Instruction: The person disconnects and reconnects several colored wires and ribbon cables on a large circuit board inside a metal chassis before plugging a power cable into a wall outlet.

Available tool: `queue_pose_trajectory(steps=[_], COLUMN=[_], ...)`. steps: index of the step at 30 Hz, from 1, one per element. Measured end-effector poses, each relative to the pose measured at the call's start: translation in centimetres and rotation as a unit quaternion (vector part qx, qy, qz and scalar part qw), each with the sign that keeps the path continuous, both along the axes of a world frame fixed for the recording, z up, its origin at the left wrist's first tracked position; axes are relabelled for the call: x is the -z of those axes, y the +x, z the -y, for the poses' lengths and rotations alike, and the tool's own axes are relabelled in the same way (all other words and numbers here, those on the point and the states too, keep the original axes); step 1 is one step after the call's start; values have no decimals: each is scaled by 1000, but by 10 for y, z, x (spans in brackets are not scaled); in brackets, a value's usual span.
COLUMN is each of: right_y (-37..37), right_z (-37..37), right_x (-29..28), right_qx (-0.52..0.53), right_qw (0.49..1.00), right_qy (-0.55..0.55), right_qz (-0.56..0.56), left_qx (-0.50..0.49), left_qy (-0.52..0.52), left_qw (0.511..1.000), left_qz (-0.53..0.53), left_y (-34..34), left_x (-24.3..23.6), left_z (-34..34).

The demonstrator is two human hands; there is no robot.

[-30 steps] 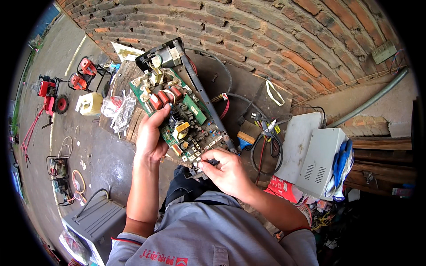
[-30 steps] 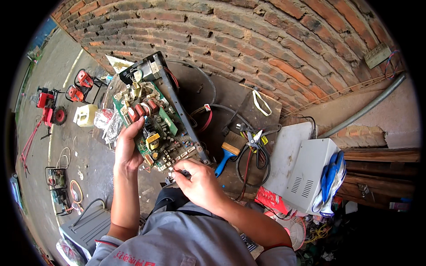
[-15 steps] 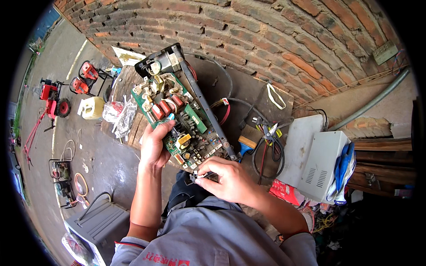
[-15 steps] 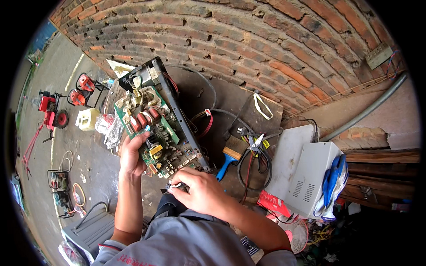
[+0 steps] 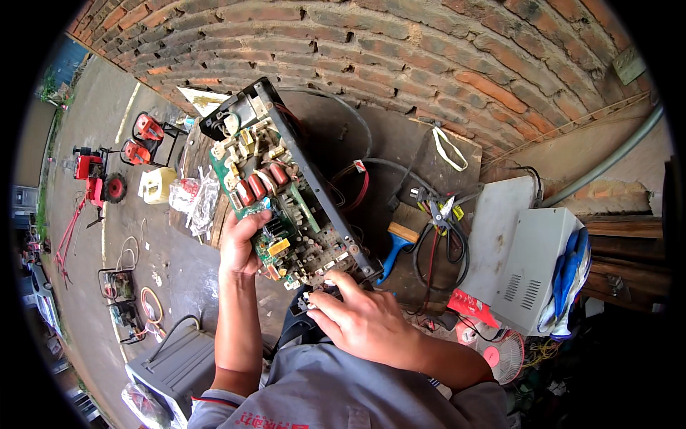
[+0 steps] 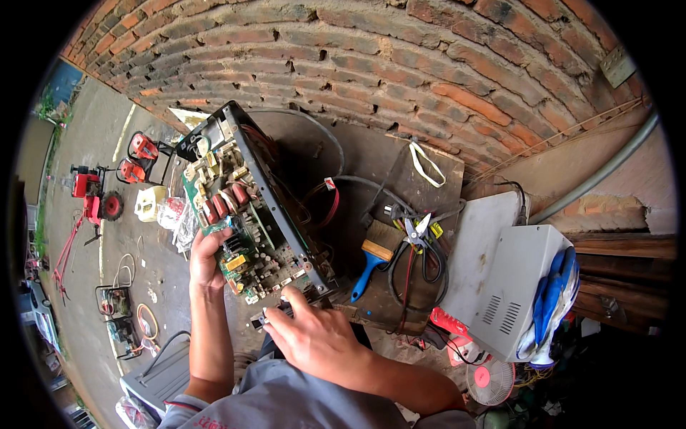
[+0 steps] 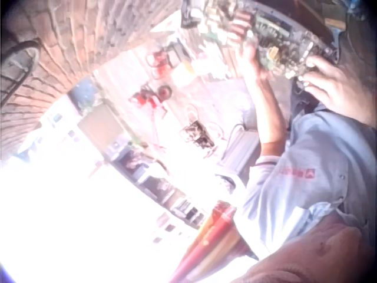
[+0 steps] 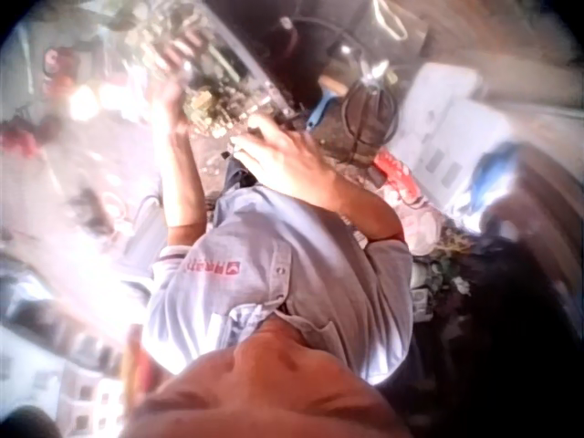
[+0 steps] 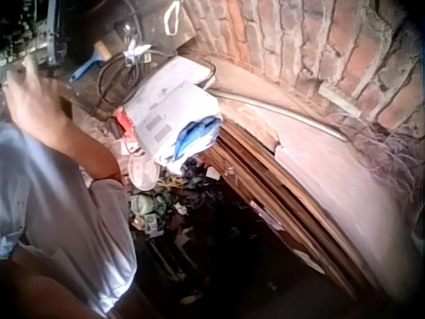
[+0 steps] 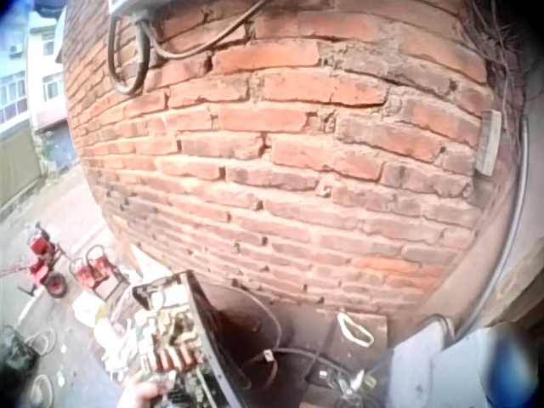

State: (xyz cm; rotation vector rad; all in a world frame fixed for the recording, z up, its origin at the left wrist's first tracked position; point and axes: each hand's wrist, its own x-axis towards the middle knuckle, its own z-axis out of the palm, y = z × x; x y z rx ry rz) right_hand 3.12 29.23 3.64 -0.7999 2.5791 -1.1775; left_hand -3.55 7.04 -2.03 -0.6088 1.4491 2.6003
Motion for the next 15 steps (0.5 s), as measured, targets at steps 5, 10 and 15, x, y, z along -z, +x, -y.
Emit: queue_pose_trajectory(steps=[5,10,15], right_y=[0,-1,-2], right_z=[0,2,1], right_x=[0,1,6], right_qx=[-1,2,8], right_qw=[998,998,998], right_qy=[25,33,14], right_qz=[-49,-57,-68], left_qx=[12,-4,18], left_qy=[-17,-63,-53], left_qw=[1000,998,998], left_qz=[-9,5,14], left_y=[1,-1,-5], left_x=[10,4,-6], left_z=[9,3,-3])
